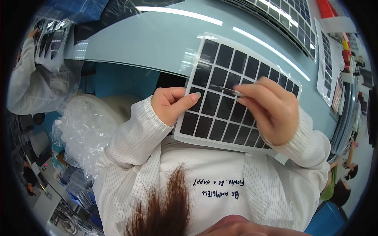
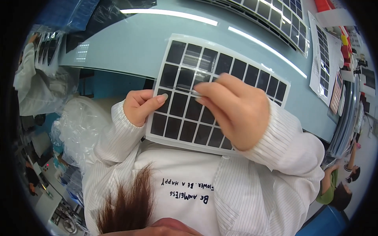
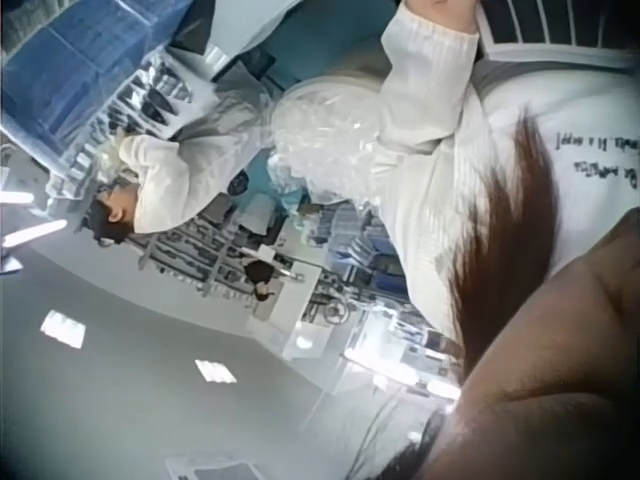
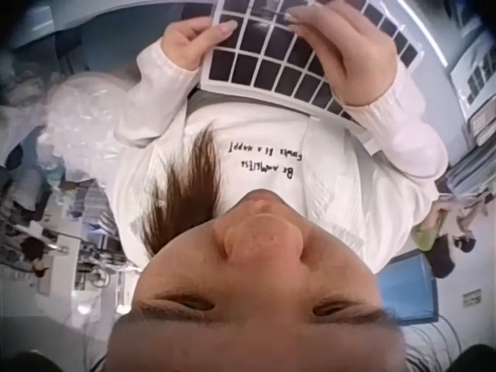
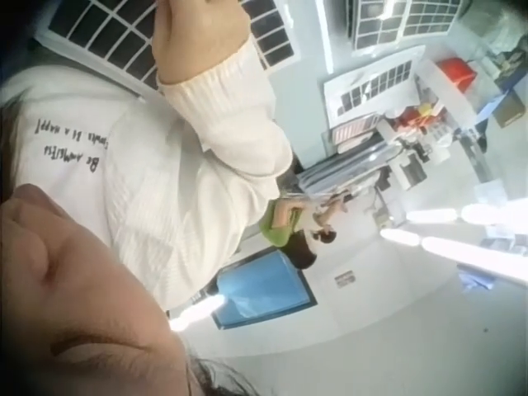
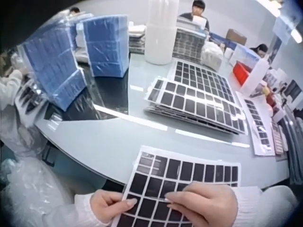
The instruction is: The person is inspecting, sorting, and flipping solar cell sheets at an assembly workstation.
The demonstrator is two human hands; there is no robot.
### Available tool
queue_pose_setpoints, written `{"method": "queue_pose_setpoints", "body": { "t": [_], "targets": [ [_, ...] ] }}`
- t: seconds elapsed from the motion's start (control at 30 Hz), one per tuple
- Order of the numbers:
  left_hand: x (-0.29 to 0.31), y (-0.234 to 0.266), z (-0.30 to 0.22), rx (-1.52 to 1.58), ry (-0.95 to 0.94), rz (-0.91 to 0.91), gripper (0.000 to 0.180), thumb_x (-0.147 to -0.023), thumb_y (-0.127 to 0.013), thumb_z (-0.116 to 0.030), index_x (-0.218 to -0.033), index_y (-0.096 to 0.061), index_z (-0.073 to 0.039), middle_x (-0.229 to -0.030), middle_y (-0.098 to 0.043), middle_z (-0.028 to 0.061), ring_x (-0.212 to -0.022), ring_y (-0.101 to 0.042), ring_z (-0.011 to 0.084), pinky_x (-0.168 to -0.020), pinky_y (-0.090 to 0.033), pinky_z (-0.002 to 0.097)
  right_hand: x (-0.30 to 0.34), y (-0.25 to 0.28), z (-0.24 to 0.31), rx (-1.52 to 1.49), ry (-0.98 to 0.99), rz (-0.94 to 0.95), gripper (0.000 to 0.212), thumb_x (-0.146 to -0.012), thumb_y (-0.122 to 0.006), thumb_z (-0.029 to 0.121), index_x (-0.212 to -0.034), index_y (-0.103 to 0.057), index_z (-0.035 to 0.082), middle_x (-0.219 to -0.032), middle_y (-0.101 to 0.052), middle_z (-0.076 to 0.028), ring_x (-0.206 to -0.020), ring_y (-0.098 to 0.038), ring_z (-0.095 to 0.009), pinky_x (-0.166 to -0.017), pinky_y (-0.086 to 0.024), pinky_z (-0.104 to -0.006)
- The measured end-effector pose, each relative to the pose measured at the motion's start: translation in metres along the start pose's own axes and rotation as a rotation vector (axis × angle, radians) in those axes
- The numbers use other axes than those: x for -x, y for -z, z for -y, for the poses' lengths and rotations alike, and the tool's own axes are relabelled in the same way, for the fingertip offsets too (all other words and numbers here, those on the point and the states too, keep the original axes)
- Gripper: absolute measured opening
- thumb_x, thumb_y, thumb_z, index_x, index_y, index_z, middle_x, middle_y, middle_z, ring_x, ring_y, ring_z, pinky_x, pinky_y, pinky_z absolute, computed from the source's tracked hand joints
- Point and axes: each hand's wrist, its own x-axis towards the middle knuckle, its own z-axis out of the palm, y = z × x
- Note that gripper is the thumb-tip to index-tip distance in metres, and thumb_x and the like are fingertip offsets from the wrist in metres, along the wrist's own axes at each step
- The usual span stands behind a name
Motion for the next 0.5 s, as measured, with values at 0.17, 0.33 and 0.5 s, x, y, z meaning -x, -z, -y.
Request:
{"method": "queue_pose_setpoints", "body": {
  "t": [0.17,0.33,0.5],
  "targets": [
    [0.0,-0.003,0.0,0.096,-0.006,0.005,0.019,-0.086,-0.058,-0.013,-0.088,-0.065,0.005,-0.077,-0.065,0.005,-0.068,-0.057,0.0067,-0.061,-0.045,0.019,-0.018,-0.029,-0.002,0.077,0.07,0.024,0.022,-0.075,-0.062,-0.004,-0.096,-0.059,-0.001,-0.066,-0.051,-0.011,-0.054,-0.054,-0.022,-0.047,-0.041,-0.0291],
    [0.001,-0.005,-0.004,0.078,-0.009,0.035,0.018,-0.086,-0.057,-0.013,-0.086,-0.065,0.003,-0.076,-0.064,0.004,-0.067,-0.056,0.0054,-0.06,-0.045,0.0205,-0.02,-0.041,-0.001,0.072,0.164,-0.027,0.02,-0.075,-0.061,-0.005,-0.095,-0.056,-0.001,-0.063,-0.052,-0.009,-0.049,-0.055,-0.021,-0.04,-0.04,-0.0283],
    [0.001,-0.004,-0.001,0.079,-0.022,0.027,0.018,-0.086,-0.057,-0.013,-0.087,-0.065,0.003,-0.076,-0.065,0.0043,-0.068,-0.056,0.0056,-0.06,-0.045,0.0207,-0.02,-0.046,-0.005,0.117,0.24,-0.038,0.02,-0.073,-0.061,-0.007,-0.092,-0.057,-0.003,-0.06,-0.05,-0.007,-0.046,-0.053,-0.019,-0.036,-0.037,-0.0284]
  ]
}}
